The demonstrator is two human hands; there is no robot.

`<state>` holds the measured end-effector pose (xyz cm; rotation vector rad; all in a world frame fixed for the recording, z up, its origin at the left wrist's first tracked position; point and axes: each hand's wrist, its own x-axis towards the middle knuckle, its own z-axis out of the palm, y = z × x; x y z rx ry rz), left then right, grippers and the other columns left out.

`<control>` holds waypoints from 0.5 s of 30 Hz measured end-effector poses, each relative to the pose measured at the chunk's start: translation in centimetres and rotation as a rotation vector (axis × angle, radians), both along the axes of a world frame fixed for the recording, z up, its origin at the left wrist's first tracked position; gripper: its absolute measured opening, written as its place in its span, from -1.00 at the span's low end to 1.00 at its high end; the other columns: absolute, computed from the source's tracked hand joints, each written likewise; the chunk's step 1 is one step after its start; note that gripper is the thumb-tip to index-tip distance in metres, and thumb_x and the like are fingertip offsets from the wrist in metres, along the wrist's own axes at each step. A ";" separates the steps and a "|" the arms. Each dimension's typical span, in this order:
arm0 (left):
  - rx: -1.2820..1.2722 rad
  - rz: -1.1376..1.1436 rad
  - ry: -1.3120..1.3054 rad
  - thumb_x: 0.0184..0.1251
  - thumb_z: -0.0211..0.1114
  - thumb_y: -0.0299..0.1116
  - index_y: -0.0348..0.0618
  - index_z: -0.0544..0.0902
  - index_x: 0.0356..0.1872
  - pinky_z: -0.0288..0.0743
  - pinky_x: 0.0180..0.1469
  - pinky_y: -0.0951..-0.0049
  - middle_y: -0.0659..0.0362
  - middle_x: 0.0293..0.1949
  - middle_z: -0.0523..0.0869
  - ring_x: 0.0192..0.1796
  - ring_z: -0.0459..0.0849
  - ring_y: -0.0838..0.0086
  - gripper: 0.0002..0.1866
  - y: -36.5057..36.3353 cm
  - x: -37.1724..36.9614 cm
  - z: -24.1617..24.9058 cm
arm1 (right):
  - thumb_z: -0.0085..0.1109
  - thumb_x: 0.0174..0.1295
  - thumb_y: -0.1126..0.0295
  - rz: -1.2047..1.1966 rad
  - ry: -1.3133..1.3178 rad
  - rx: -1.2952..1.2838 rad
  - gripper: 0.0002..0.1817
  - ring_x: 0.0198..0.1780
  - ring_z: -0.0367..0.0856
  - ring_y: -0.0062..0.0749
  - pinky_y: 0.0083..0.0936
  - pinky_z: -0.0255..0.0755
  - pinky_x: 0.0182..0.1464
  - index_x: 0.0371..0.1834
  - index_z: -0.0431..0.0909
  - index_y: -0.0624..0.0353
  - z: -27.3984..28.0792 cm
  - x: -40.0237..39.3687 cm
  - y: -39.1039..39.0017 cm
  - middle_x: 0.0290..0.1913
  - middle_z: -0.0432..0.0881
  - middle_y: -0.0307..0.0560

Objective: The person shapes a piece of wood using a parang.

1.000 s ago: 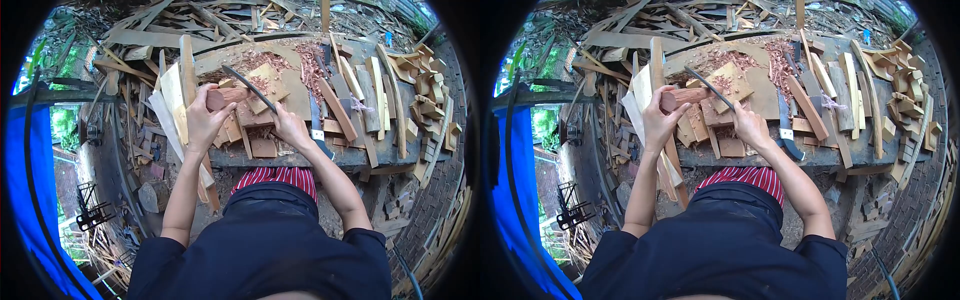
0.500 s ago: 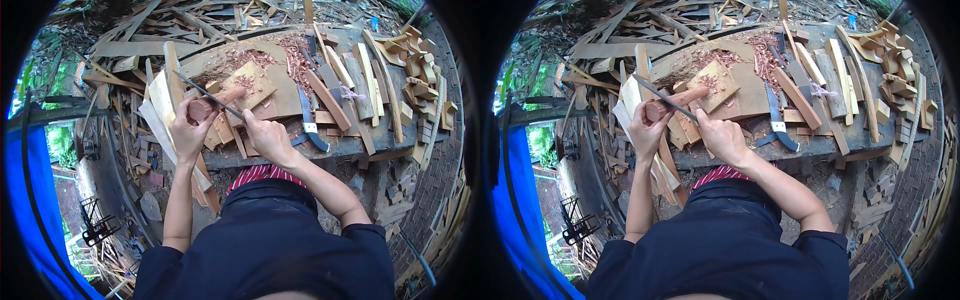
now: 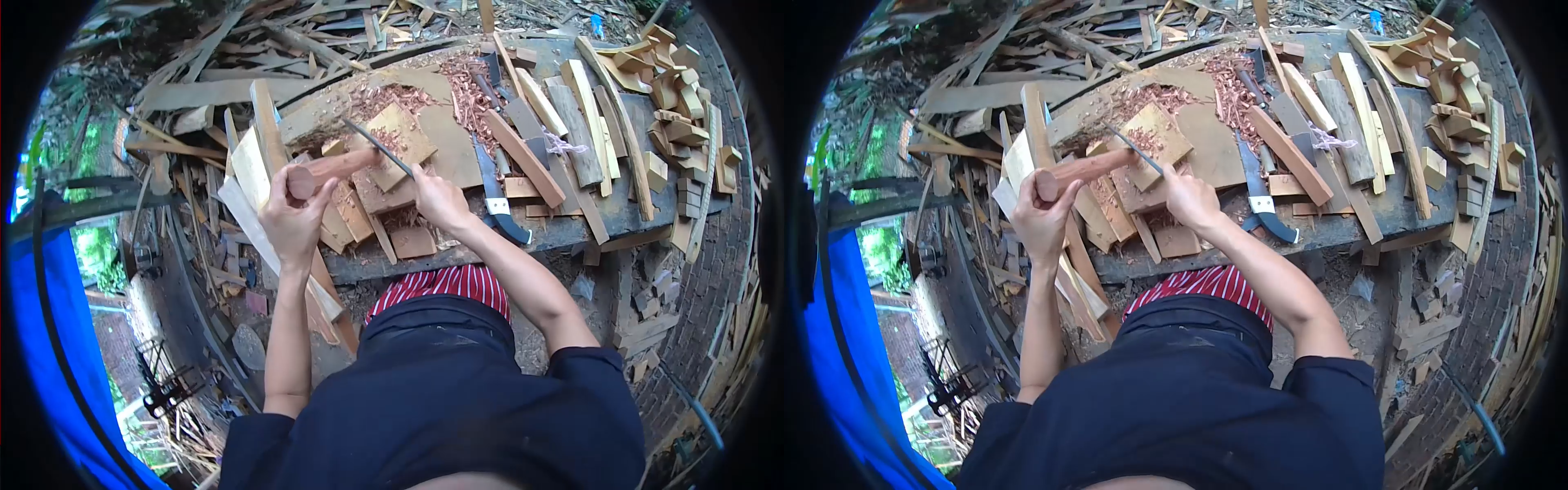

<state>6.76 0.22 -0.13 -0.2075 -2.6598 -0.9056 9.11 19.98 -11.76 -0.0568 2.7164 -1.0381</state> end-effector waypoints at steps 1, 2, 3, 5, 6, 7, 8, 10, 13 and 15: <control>0.011 -0.036 0.017 -0.02 0.59 -0.31 -0.34 0.59 -0.17 0.58 -0.24 0.57 0.19 -0.37 0.70 -0.29 0.65 0.62 -0.55 0.1 -0.4 0.1 | -0.10 0.20 0.46 -0.004 0.015 -0.013 -0.73 -0.38 0.68 0.12 0.00 0.54 -0.38 -0.02 0.32 0.19 0.0 0.2 0.2 -0.48 0.64 0.23; 0.028 -0.061 0.018 -0.03 0.59 -0.28 -0.33 0.59 -0.20 0.58 -0.27 0.55 0.19 -0.40 0.69 -0.31 0.65 0.62 -0.55 0.2 -0.4 -0.2 | -0.10 0.21 0.45 0.004 0.014 -0.019 -0.76 -0.39 0.68 0.11 0.01 0.54 -0.38 -0.05 0.32 0.19 -0.2 0.9 0.5 -0.50 0.64 0.21; -0.118 -0.035 0.012 -0.07 0.59 -0.18 -0.23 0.59 -0.19 0.58 -0.32 0.41 0.07 -0.44 0.71 -0.38 0.73 0.39 -0.52 0.7 -0.5 0.7 | -0.09 0.20 0.46 0.015 0.031 -0.057 -0.74 -0.41 0.68 0.11 0.02 0.53 -0.39 -0.03 0.32 0.19 1.6 1.8 0.1 -0.51 0.64 0.20; -0.195 -0.010 -0.106 -0.05 0.56 -0.17 -0.24 0.57 -0.25 0.57 -0.33 0.38 0.05 -0.49 0.68 -0.40 0.72 0.31 -0.55 1.5 -0.9 2.2 | -0.04 0.20 0.45 0.053 0.062 -0.164 -0.69 -0.45 0.66 0.13 0.04 0.51 -0.39 0.03 0.30 0.20 5.6 2.4 -0.3 -0.54 0.63 0.19; -0.238 -0.018 -0.134 -0.04 0.55 -0.17 -0.24 0.57 -0.27 0.56 -0.33 0.37 0.04 -0.50 0.68 -0.41 0.71 0.27 -0.56 1.2 -1.1 2.4 | 0.00 0.29 0.36 0.048 0.181 -0.233 -0.61 -0.45 0.62 0.20 0.06 0.47 -0.41 0.16 0.32 0.24 4.9 2.9 -0.8 -0.54 0.59 0.29; -0.244 -0.020 -0.138 -0.04 0.55 -0.17 -0.24 0.57 -0.27 0.56 -0.33 0.37 0.04 -0.50 0.68 -0.41 0.71 0.27 -0.56 1.0 -0.8 2.6 | -0.01 0.29 0.36 0.043 0.124 -0.204 -0.61 -0.45 0.62 0.20 0.06 0.47 -0.41 0.15 0.33 0.25 4.2 2.7 -1.0 -0.54 0.59 0.29; -0.281 -0.038 -0.152 -0.04 0.54 -0.17 -0.25 0.57 -0.27 0.56 -0.32 0.36 0.02 -0.49 0.68 -0.41 0.71 0.25 -0.56 0.8 -0.7 2.6 | -0.02 0.30 0.36 0.039 0.080 -0.171 -0.62 -0.45 0.62 0.21 0.05 0.47 -0.42 0.15 0.33 0.25 3.2 2.0 -0.9 -0.54 0.59 0.29; -0.316 -0.057 -0.152 -0.03 0.53 -0.17 -0.26 0.58 -0.27 0.56 -0.30 0.34 0.00 -0.48 0.67 -0.40 0.70 0.22 -0.57 0.5 -0.8 2.3 | -0.04 0.30 0.37 -0.015 0.080 -0.145 -0.64 -0.44 0.62 0.23 0.07 0.47 -0.42 0.14 0.33 0.25 -0.5 0.8 -0.2 -0.54 0.59 0.30; -0.312 -0.146 -0.082 -0.04 0.54 -0.16 -0.30 0.60 -0.23 0.55 -0.24 0.31 -0.06 -0.39 0.67 -0.32 0.70 0.15 -0.53 0.4 -1.2 1.7 | -0.06 0.30 0.39 0.035 0.081 -0.136 -0.67 -0.44 0.62 0.24 0.08 0.46 -0.42 0.11 0.33 0.23 2.1 1.3 -0.1 -0.54 0.59 0.28; -0.323 -0.155 -0.107 -0.04 0.54 -0.19 -0.30 0.59 -0.21 0.53 -0.24 0.31 -0.04 -0.38 0.65 -0.32 0.67 0.15 -0.54 0.2 -1.2 1.6 | -0.04 0.27 0.40 0.110 0.082 -0.173 -0.66 -0.44 0.61 0.23 0.06 0.46 -0.43 0.10 0.32 0.20 5.5 1.9 0.1 -0.55 0.59 0.27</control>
